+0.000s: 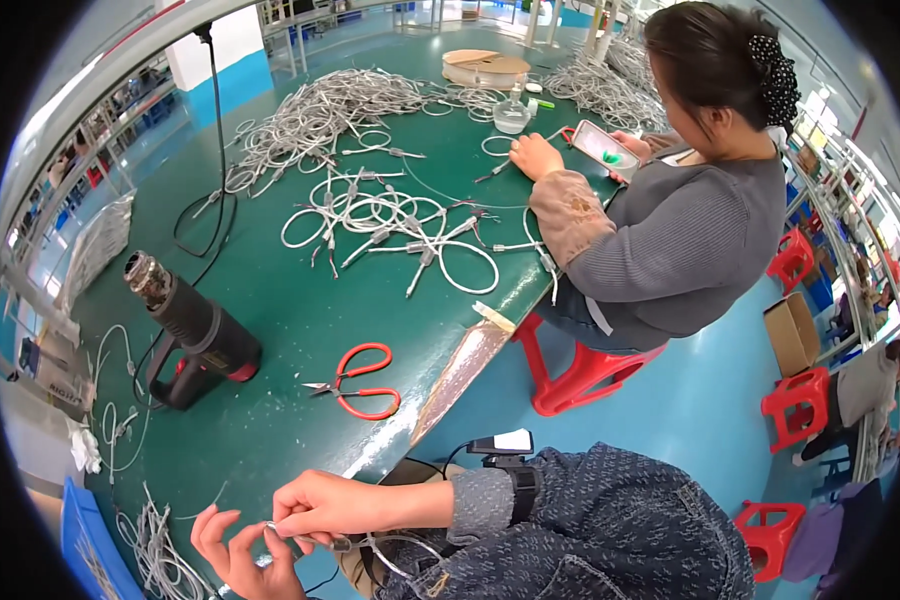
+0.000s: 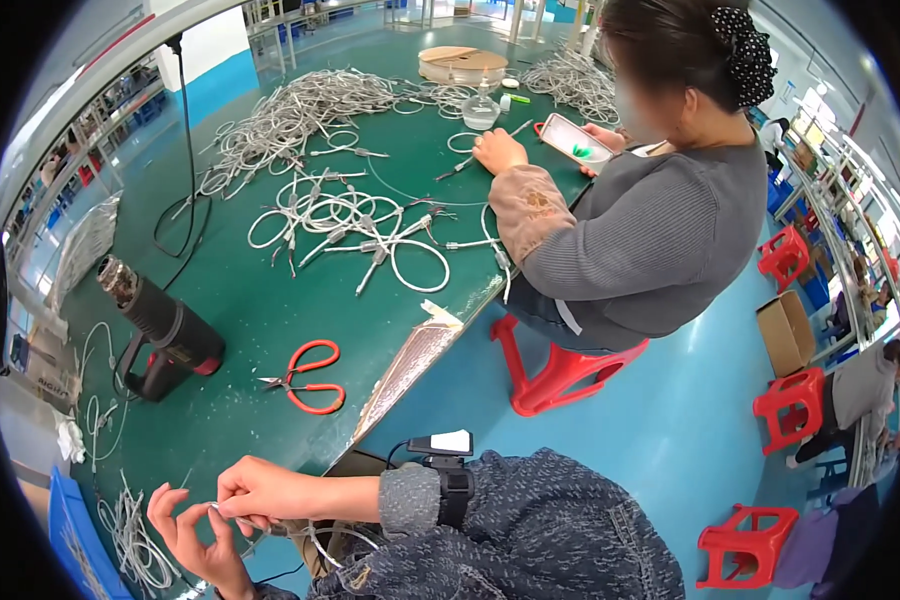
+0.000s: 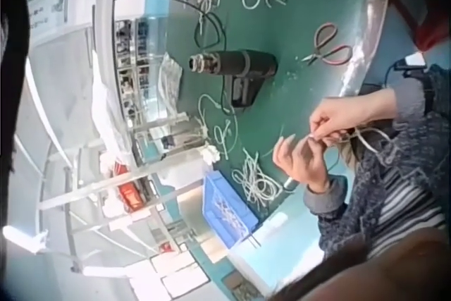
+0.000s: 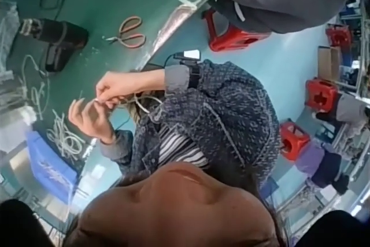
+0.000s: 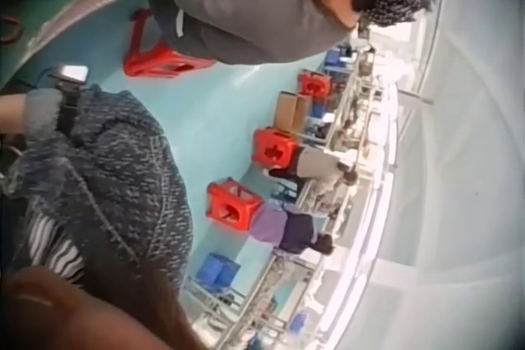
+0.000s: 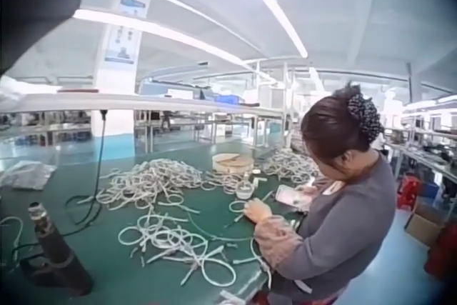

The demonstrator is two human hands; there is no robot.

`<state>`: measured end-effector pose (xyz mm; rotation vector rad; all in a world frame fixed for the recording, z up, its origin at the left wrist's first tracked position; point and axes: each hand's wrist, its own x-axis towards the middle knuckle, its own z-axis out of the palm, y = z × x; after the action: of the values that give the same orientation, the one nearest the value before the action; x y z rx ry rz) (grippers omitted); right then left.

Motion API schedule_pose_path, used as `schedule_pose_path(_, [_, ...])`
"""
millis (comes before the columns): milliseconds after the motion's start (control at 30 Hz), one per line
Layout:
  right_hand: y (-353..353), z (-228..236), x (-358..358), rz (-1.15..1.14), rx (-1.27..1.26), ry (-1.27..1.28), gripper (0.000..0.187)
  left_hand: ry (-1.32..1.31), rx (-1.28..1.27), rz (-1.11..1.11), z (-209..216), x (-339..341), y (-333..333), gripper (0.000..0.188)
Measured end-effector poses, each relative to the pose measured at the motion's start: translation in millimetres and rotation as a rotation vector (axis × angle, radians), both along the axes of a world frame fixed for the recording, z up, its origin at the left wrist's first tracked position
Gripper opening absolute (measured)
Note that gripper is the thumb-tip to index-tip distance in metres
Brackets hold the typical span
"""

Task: Strip and prepare electrical cables at a manual assembly station using wire cutters and a heat gun.

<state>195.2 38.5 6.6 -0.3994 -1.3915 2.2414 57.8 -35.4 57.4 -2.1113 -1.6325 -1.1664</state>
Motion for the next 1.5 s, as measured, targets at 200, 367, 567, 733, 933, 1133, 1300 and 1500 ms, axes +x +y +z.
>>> schedule_pose_path(200, [-3.9, -2.7, -6.1, -0.072, 0.0, 0.041, 0.015, 0.027, 0.081, 0.066, -9.2, 2.0, -0.4, 0.009])
schedule_pose_path(367, [-1.2, -3.1, -4.1, -0.139, -0.01, 0.04, 0.013, 0.053, 0.122, 0.104, -10.8, 8.7, 2.8, 0.008])
schedule_pose_path(567, [0.1, 6.4, -3.1, -0.011, -0.018, -0.031, 0.015, -0.279, -0.008, 0.174, -40.8, -7.7, -8.9, 0.012])
schedule_pose_path(733, [-1.4, 9.9, 7.4, -0.01, -0.109, -0.099, 0.013, -0.614, -0.127, 0.072, -39.6, -4.0, 1.3, 0.017])
schedule_pose_path(933, [1.3, 8.6, 3.5, -0.05, -0.067, -0.121, 0.013, -0.827, -0.209, -0.111, -40.4, -11.8, 6.6, 0.018])
schedule_pose_path(1133, [0.0, 14.1, 9.2, 0.035, -0.21, -0.11, 0.008, -0.567, -0.242, -0.13, -30.2, -20.5, 5.2, 0.022])
schedule_pose_path(1300, [-5.9, 8.6, 9.8, -0.004, -0.262, -0.041, 0.007, -0.424, -0.169, -0.111, -29.2, -16.5, 6.7, 0.025])
schedule_pose_path(1500, [-11.0, 4.2, 10.9, -0.017, -0.306, 0.027, 0.007, -0.248, -0.057, -0.068, -26.2, -13.2, 4.2, 0.024])
